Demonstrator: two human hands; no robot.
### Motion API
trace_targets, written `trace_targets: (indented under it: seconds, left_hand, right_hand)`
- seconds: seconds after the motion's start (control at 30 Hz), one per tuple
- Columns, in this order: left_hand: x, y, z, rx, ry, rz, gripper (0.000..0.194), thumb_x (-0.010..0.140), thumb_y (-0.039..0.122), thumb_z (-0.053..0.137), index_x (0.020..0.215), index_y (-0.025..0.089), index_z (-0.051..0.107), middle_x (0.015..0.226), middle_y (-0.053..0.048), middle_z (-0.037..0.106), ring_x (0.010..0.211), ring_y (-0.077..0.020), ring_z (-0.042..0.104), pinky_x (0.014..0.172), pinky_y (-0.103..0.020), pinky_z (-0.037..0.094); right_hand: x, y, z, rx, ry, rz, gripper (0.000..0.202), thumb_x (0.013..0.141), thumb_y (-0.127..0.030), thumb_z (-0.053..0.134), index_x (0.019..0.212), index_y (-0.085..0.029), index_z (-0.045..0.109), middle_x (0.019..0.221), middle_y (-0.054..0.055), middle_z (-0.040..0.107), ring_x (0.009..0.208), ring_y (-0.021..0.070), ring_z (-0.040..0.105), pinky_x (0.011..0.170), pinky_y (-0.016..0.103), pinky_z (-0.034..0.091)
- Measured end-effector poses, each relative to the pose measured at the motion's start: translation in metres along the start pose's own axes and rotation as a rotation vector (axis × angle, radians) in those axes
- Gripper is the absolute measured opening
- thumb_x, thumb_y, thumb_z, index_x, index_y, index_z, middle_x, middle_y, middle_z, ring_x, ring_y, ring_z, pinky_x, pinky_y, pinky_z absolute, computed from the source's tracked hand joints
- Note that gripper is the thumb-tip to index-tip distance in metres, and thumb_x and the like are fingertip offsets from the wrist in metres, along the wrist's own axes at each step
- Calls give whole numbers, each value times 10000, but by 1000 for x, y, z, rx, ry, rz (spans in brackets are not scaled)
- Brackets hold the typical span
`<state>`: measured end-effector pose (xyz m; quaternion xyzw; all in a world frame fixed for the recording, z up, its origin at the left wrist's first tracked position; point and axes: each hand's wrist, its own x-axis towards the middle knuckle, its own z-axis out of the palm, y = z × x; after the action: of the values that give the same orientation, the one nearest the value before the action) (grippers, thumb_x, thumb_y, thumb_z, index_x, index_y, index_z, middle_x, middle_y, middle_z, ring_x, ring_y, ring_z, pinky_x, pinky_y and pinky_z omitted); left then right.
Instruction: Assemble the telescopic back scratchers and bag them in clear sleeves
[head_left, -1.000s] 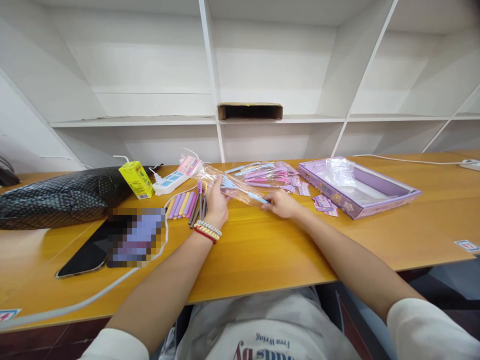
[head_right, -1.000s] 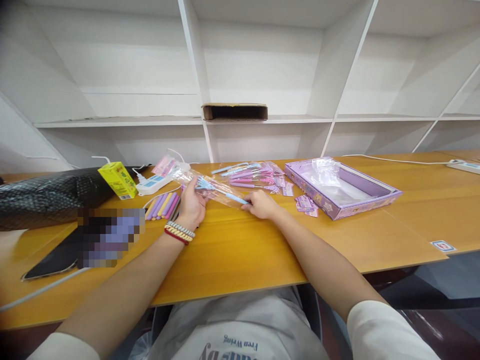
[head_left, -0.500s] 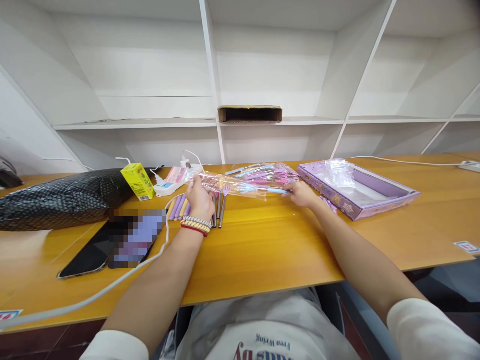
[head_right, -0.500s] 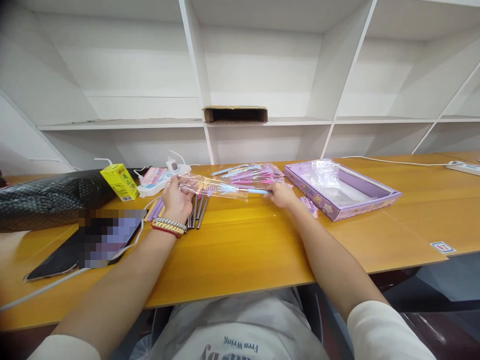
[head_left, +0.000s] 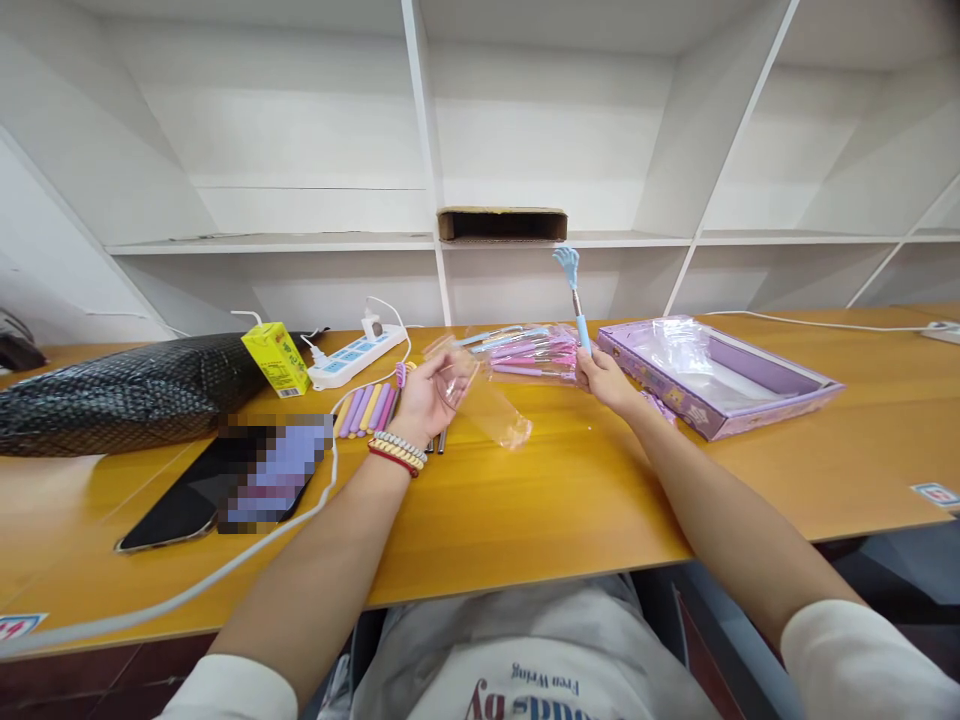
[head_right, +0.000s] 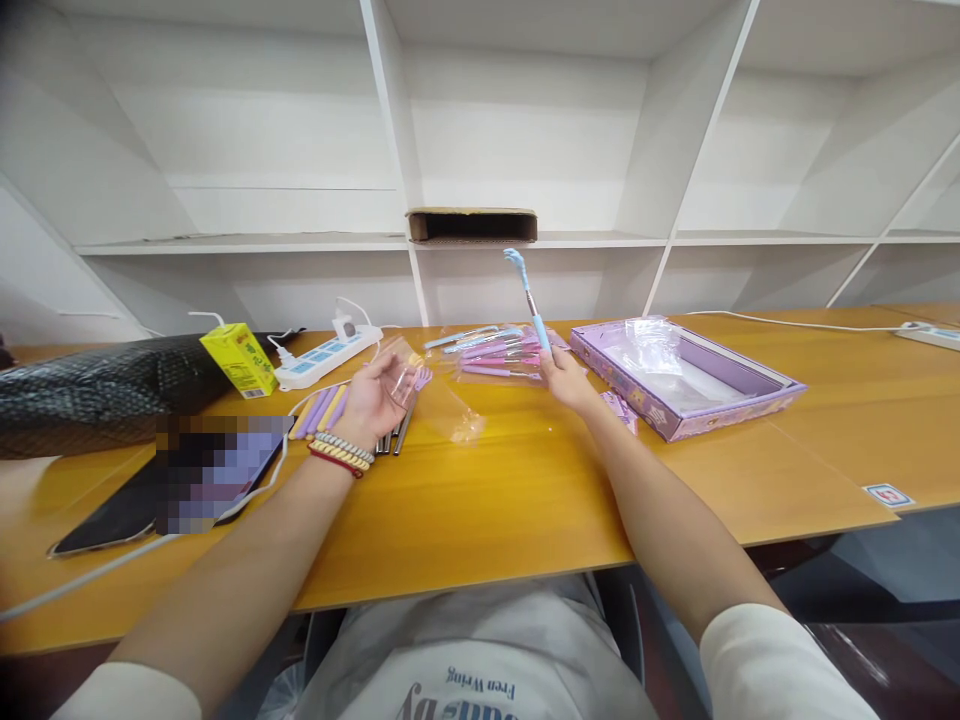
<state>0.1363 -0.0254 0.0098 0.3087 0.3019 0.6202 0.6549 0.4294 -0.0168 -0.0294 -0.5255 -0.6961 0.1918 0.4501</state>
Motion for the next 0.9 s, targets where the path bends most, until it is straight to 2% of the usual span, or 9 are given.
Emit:
trace_targets:
  seconds: [0.1,0.17,0.23,0.3,0.43,0.53,0.63,0.77,0.9]
  left_hand:
    - [-9,-5,7,44,-121,-189,135,814,262,541,750,146,569,598,-39,636,439,-106,573,410,-193,439]
    - [-10,-10,9,138,-146,-158,118,812,262,549,791,147,567,610,-43,644,454,-124,594,419,-205,452]
    - [-9,-18,7,300,-125,-52,108,773,227,595,842,150,564,621,-45,651,466,-146,609,422,-221,459]
    - [-7,-27,4,473,-122,34,193,716,183,647,894,156,576,611,-37,651,440,-149,596,394,-214,434]
    - [-11,-37,0,671,-360,-73,244,674,206,698,899,149,624,571,-37,644,385,-123,550,362,-193,376]
    - [-18,-37,4,699,-498,-128,211,673,263,706,833,139,647,577,-49,646,416,-120,557,382,-195,380]
    - [-22,-37,8,694,-516,-134,207,678,316,706,754,131,656,607,-76,656,460,-132,574,401,-207,393]
    - [-20,-40,6,687,-458,-112,265,710,395,679,717,130,668,613,-85,654,468,-133,571,389,-210,391]
    - [-18,-44,2,686,-446,-122,290,701,418,689,720,130,669,622,-79,656,490,-138,593,402,-206,414]
  right_hand:
    - [-5,-17,13,226,-40,91,528,810,-717,294,685,-208,363,486,-26,422,414,96,400,415,229,325]
    - [-10,-29,21,324,-122,129,541,785,-733,335,705,-200,374,530,4,514,431,104,480,406,219,346]
    - [-15,-40,27,411,-217,160,541,770,-733,373,760,-193,396,661,52,613,488,125,562,405,215,372]
    - [-19,-47,32,451,-276,175,538,757,-726,415,805,-190,410,777,83,650,535,135,599,406,215,387]
    - [-21,-49,42,396,-298,155,546,762,-720,414,781,-176,456,734,71,637,522,121,572,425,224,394]
    - [-17,-41,44,242,-196,125,566,806,-714,311,705,-177,456,583,22,560,474,106,494,450,231,373]
    - [-13,-34,39,-101,-75,135,578,848,-677,253,654,-175,464,578,37,554,504,122,484,484,245,340]
    - [-13,-31,32,-515,-224,110,529,862,-612,346,691,-165,572,745,119,650,668,196,592,580,272,367]
    - [-18,-33,34,-694,-325,124,522,880,-559,351,763,-145,647,847,178,676,767,251,631,658,312,414]
